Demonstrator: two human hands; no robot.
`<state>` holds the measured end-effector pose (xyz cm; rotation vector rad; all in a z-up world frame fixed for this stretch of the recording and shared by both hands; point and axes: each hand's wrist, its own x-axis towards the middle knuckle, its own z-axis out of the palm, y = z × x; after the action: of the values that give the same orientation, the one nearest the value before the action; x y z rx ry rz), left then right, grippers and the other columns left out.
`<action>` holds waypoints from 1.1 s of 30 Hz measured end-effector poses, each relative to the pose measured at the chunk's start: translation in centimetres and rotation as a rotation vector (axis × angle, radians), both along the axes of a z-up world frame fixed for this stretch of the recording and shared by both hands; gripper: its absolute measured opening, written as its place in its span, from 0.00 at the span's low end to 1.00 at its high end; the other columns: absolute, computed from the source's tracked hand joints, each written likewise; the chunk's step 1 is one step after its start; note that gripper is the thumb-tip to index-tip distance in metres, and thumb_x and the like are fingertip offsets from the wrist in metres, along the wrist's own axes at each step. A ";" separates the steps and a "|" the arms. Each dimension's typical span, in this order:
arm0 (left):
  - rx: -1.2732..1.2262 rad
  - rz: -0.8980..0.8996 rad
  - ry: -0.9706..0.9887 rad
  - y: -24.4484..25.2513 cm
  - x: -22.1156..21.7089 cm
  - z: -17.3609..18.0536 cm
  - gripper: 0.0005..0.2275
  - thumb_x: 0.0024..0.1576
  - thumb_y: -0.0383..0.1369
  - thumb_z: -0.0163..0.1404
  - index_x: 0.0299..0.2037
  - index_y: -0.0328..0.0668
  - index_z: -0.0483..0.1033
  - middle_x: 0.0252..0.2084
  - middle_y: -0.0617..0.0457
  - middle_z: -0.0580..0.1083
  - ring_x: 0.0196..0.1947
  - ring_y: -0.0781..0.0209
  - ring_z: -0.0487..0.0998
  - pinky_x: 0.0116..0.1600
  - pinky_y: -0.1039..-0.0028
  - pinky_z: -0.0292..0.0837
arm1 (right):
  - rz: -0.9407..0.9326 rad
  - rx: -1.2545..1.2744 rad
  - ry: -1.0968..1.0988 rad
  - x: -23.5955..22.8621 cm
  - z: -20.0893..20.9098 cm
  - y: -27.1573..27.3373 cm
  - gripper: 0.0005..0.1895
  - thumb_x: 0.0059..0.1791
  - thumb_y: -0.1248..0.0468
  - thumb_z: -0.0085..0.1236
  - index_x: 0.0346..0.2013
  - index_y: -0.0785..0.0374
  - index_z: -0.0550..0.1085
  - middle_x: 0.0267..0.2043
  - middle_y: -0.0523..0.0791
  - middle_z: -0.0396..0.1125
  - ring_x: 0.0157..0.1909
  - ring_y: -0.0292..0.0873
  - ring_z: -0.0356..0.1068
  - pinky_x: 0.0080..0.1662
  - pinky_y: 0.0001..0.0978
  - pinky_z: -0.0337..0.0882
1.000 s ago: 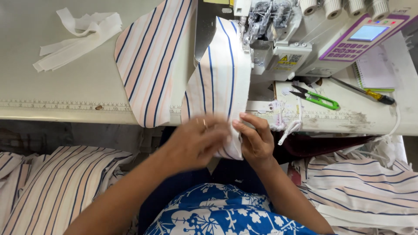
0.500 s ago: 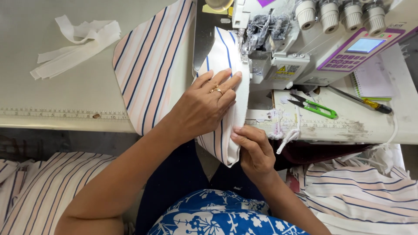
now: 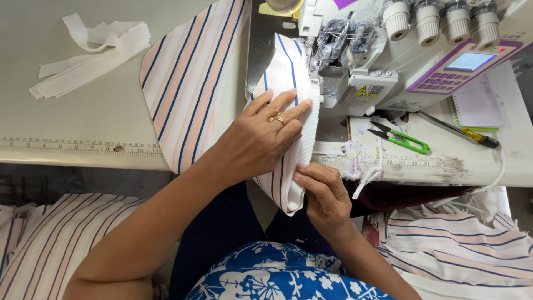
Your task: Folding and aligning striped fabric pieces on a sewing machine table for assembly
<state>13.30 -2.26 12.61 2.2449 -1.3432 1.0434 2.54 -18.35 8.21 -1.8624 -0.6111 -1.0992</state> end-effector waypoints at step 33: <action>0.100 -0.168 0.034 0.8 1.3 3.2 0.08 0.66 0.24 0.39 0.42 0.35 0.73 0.58 0.40 0.77 0.63 0.47 0.76 0.63 0.58 0.69 | 0.077 -0.120 0.147 2.2 -1.3 -1.8 0.08 0.53 0.76 0.52 0.46 0.73 0.75 0.53 0.55 0.69 0.52 0.53 0.72 0.56 0.40 0.73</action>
<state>14.57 -1.44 15.81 2.1637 -1.5698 0.8960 4.77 -20.16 6.92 -1.9854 -0.6696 -0.8836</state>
